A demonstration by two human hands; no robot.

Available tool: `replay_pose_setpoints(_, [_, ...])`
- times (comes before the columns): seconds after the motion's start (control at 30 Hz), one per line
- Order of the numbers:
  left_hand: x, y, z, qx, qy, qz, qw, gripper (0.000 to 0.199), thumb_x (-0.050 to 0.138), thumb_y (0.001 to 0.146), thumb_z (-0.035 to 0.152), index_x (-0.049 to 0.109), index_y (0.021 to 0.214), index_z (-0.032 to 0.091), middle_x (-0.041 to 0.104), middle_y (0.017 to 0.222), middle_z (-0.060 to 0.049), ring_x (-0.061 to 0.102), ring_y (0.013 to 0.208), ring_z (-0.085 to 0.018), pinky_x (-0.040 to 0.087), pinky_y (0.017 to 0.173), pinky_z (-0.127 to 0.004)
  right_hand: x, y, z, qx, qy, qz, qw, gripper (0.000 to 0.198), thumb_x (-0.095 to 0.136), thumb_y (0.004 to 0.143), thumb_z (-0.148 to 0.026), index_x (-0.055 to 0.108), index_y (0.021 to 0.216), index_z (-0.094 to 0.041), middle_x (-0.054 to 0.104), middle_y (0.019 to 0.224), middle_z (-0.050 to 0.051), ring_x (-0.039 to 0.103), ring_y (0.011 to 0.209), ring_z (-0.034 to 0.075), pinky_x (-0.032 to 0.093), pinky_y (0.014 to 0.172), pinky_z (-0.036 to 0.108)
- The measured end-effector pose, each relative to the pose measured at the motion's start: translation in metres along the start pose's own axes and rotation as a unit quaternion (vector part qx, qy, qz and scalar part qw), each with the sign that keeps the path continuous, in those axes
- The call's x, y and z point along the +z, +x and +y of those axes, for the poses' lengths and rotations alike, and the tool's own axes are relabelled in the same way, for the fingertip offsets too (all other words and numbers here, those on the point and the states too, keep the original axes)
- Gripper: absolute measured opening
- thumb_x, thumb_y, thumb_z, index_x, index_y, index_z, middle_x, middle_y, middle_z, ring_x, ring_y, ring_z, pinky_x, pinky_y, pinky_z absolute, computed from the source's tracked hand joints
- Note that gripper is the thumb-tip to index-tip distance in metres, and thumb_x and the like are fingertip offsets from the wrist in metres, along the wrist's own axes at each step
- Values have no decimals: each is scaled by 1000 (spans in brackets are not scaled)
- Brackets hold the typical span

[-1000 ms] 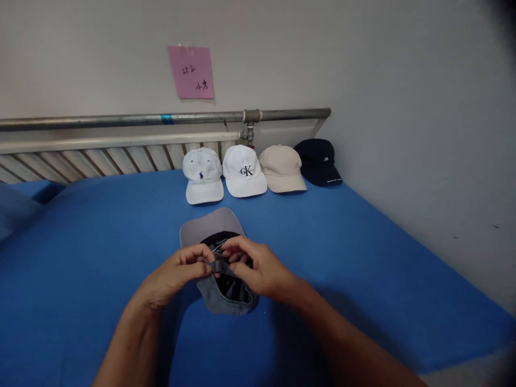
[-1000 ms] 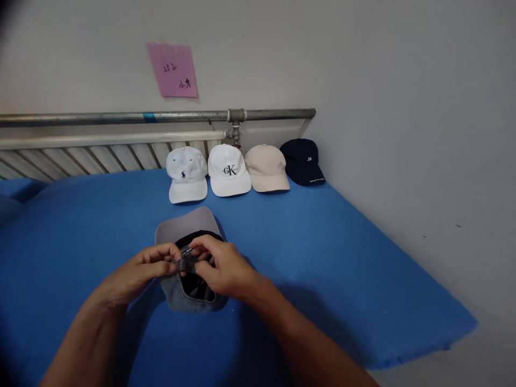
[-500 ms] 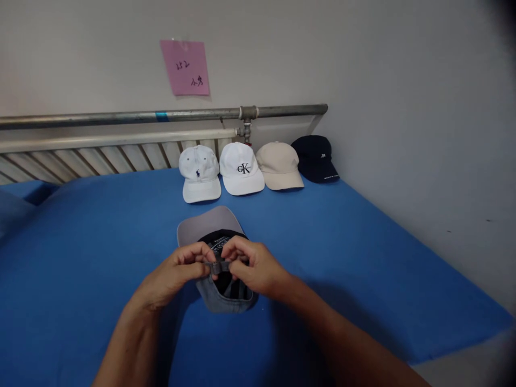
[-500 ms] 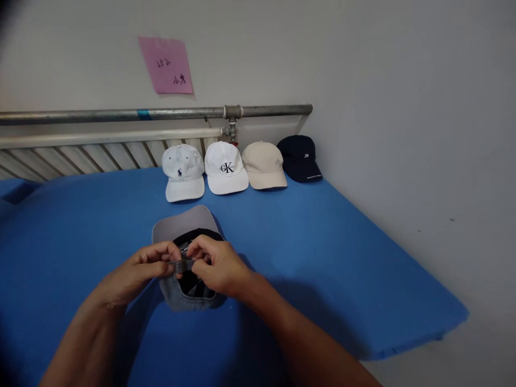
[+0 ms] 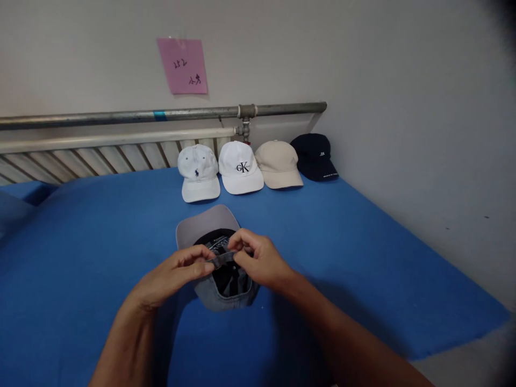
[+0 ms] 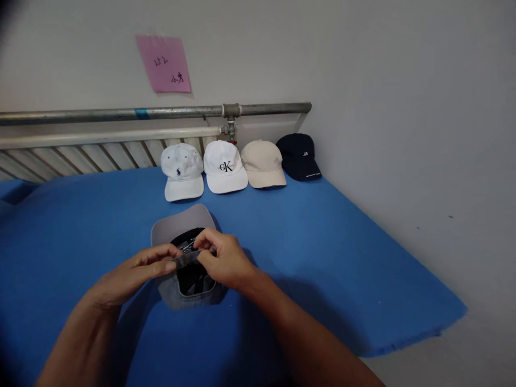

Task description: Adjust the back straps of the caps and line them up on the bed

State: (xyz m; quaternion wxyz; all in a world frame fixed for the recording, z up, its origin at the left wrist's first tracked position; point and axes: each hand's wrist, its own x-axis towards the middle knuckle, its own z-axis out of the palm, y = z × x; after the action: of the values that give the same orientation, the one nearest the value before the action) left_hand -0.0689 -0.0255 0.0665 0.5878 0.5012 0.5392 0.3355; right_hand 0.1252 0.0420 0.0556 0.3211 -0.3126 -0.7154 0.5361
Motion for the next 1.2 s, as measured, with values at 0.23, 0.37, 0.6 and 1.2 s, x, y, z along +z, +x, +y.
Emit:
replay_pose_setpoints(0.23, [0,-2,-2,9,-20,-8,1000,21,66,80,38,67,74,18,58,71,0,49,71,-13,37,69,-26,-10,-1,-5,44,65,-77,994,15,55,72,-10,60,83,-18,55,68,-5,50,59,8,42,55,20])
replay_pose_setpoints(0.37, [-2,-3,-4,19,-20,12,1000,19,67,80,37,71,81,19,61,75,-1,51,74,-14,39,72,-26,-19,0,-11,64,116,-102,986,18,60,69,-11,61,85,-18,58,69,-4,54,61,9,46,56,21])
replay_pose_setpoints(0.6, [-5,-6,-1,39,6,27,999,18,66,81,39,70,78,22,59,74,1,51,72,-13,39,70,-24,-26,2,-9,52,163,-87,981,11,65,68,-13,58,75,-17,55,61,-6,48,53,6,38,52,19])
replay_pose_setpoints(1.2, [-29,-22,-2,70,117,-23,990,18,66,80,37,67,78,19,60,80,0,53,79,-15,41,72,-26,-37,1,-12,26,205,-3,978,13,73,67,-19,63,75,-19,56,57,-7,46,47,5,35,46,18])
